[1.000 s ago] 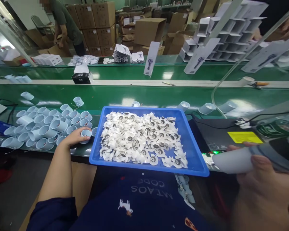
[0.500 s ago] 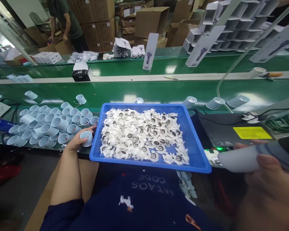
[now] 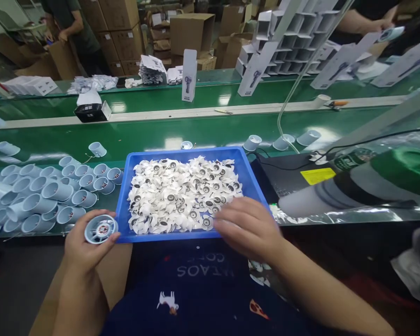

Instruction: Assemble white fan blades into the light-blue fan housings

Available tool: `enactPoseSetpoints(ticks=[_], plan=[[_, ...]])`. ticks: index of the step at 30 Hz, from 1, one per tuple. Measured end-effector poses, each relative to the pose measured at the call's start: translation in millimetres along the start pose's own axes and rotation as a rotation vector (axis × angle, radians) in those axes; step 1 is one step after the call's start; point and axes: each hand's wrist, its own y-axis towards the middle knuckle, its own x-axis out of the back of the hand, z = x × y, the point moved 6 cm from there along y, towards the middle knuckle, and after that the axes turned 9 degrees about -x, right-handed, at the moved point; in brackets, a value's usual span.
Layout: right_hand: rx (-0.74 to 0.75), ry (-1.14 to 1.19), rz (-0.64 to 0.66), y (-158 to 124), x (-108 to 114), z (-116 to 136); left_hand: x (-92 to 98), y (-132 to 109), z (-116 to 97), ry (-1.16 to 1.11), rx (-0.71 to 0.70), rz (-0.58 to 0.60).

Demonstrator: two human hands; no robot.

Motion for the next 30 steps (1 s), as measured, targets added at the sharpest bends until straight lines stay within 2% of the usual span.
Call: enactPoseSetpoints(ticks=[2,3,5,7,11,14,20,24,30], plan=[[-0.105,-0.053,0.380,25.6,-63.8,-4.7,-19.5,3.7,-25.5,-0.198,-0.113,0.003],[-0.136,-0.076,0.451,37.8,-86.9,-7.5,-29.5,5.5,-35.7,-0.261,-0.145,0.026],[-0.192,-0.125,0.515,55.7,-118.6,-13.4,-44.2,7.4,-48.2,-0.284,-0.153,0.073],[-0.184,-0.142,0.566,59.6,-131.3,-14.2,-47.5,5.1,-50.5,-0.250,-0.129,0.095],[-0.010,-0.065,0.808,35.9,-123.9,-2.5,-30.4,-9.6,-32.2,-0.213,0.011,0.068],[0.011,-0.051,0.948,28.5,-117.5,1.4,-24.6,-14.7,-22.6,-0.175,0.102,0.090],[-0.152,-0.127,1.130,44.2,-124.1,-3.1,-52.9,-2.6,-40.5,-0.096,0.023,0.291],[-0.276,-0.196,1.161,43.0,-122.6,-10.7,-68.8,-1.4,-45.0,-0.105,0.003,0.375],[-0.509,-0.202,1.074,27.1,-118.0,-30.0,-78.5,-0.3,-51.0,-0.190,-0.002,0.425]])
